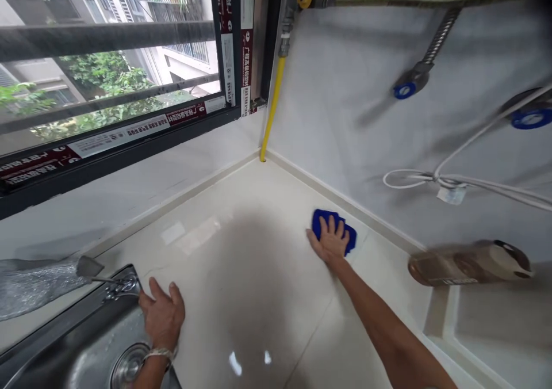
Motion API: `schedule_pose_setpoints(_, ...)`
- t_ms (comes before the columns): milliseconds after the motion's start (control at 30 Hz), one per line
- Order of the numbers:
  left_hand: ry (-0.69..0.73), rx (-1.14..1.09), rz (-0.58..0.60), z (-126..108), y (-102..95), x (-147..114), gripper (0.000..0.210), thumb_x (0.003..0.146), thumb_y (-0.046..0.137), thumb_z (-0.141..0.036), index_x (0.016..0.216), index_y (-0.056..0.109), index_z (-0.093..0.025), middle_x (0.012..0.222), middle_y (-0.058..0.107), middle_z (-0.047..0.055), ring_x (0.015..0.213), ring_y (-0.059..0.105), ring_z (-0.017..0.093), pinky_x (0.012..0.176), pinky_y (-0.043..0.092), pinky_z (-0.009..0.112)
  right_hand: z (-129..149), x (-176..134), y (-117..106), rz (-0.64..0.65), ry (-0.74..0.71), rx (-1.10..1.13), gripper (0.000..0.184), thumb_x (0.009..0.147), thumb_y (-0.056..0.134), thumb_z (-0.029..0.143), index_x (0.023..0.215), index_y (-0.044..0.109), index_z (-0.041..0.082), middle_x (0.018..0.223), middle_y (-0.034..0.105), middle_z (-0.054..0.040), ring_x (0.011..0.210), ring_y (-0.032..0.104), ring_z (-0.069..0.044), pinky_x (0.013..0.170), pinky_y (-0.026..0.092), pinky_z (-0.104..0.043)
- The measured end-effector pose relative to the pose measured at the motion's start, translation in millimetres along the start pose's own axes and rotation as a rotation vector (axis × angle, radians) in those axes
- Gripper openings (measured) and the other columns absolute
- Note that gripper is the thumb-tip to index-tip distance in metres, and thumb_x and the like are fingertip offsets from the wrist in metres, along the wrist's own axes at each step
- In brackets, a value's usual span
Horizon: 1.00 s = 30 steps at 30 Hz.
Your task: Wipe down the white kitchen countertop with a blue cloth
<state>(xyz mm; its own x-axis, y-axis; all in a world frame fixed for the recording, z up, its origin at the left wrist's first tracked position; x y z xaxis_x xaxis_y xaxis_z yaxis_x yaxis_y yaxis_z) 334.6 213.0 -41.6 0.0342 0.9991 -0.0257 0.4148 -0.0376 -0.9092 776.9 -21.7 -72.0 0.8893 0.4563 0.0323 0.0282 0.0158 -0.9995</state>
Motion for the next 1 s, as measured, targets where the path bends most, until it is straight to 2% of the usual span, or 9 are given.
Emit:
schedule_pose_setpoints(100,0.011,-0.003,-0.011,-1,-1.7,-1,0.075,0.097,0.026,-0.058,0.154,0.023,-0.009,0.15,0.027,0.035,0.141,0.033,0.05,0.105,0.042,0.065,64,-31,-8,-0.016,-0.187,-0.006,0.072,0.099,0.03,0.063,0.158,0.028,0.022,0.166,0.015,-0.0102,0.149,0.004,-0.039,0.116,0.014,-0.06)
schedule_pose_setpoints(200,0.023,-0.01,-0.04,0,-1.2,-1,0.072,0.098,0.027,-0.055,0.153,0.026,-0.009,0.149,0.029,0.034,0.142,0.032,0.048,0.107,0.041,0.063,108,-73,-15,-0.02,-0.342,0.047,0.069,0.1,0.035,0.06,0.158,0.029,0.023,0.166,0.013,-0.0088,0.15,0.004,-0.039,0.117,0.011,-0.059)
schedule_pose_setpoints(367,0.048,-0.037,-0.081,6,3.7,-4,0.072,0.098,0.03,-0.053,0.153,0.027,-0.008,0.15,0.028,0.034,0.142,0.03,0.049,0.11,0.037,0.063,143,-161,-20,0.022,-0.566,0.143,0.067,0.1,0.042,0.054,0.158,0.028,0.024,0.167,0.008,-0.0066,0.15,0.003,-0.039,0.119,0.01,-0.06)
schedule_pose_setpoints(500,0.069,-0.085,-0.099,12,5.3,0,0.073,0.096,0.036,-0.051,0.153,0.027,-0.006,0.152,0.024,0.035,0.143,0.026,0.051,0.11,0.034,0.066,150,-237,-21,-0.023,-0.727,0.225,0.065,0.098,0.048,0.043,0.158,0.027,0.028,0.167,0.008,-0.003,0.151,0.003,-0.037,0.119,0.014,-0.061)
schedule_pose_setpoints(600,0.133,-0.135,-0.064,21,0.0,2,0.071,0.095,0.04,-0.046,0.15,0.032,-0.002,0.153,0.023,0.036,0.145,0.022,0.051,0.113,0.03,0.065,134,-283,-22,-0.039,-0.842,0.259,0.069,0.095,0.052,0.037,0.158,0.026,0.032,0.166,0.01,-0.0001,0.151,0.009,-0.036,0.119,0.019,-0.06)
schedule_pose_setpoints(700,0.273,-0.166,0.008,43,-4.9,-17,0.066,0.092,0.042,-0.039,0.144,0.042,0.001,0.155,0.023,0.035,0.148,0.015,0.049,0.117,0.025,0.063,101,-317,-24,-0.065,-0.854,0.268,0.071,0.094,0.054,0.033,0.158,0.025,0.033,0.166,0.014,-0.0002,0.15,0.014,-0.037,0.119,0.022,-0.06)
schedule_pose_setpoints(800,0.499,-0.172,0.11,72,-1.5,-68,0.064,0.09,0.044,-0.043,0.141,0.049,-0.003,0.159,0.021,0.028,0.151,0.011,0.043,0.12,0.025,0.059,58,-347,-24,-0.092,-0.77,0.247,0.071,0.092,0.055,0.034,0.158,0.028,0.031,0.165,0.016,-0.0023,0.149,0.016,-0.038,0.118,0.023,-0.061)
schedule_pose_setpoints(867,0.738,-0.161,0.1,87,0.9,-111,0.063,0.094,0.039,-0.045,0.145,0.045,-0.008,0.164,0.009,0.024,0.152,0.005,0.041,0.118,0.025,0.062,28,-368,-23,-0.1,-0.67,0.211,0.072,0.091,0.056,0.034,0.158,0.029,0.03,0.165,0.017,-0.0037,0.149,0.016,-0.039,0.117,0.025,-0.061)
schedule_pose_setpoints(1000,0.962,-0.133,0.114,96,2.7,-175,0.059,0.096,0.038,-0.04,0.147,0.042,-0.012,0.166,0.002,0.019,0.153,0.004,0.039,0.115,0.029,0.066,-37,-413,-16,-0.125,-0.437,0.118,0.073,0.089,0.055,0.031,0.157,0.03,0.029,0.165,0.018,-0.0047,0.149,0.016,-0.038,0.116,0.026,-0.061)
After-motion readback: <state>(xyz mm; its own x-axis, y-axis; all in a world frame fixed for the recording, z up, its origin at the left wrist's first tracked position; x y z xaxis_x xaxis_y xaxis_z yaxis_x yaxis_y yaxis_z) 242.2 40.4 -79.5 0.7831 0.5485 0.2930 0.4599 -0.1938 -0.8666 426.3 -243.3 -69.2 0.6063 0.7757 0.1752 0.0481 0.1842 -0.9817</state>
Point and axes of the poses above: each hand's wrist, its own x-axis towards the middle knuckle, its own y-axis out of the palm, z = x × y, the point moved 2 cm from there along x, towards the middle knuckle
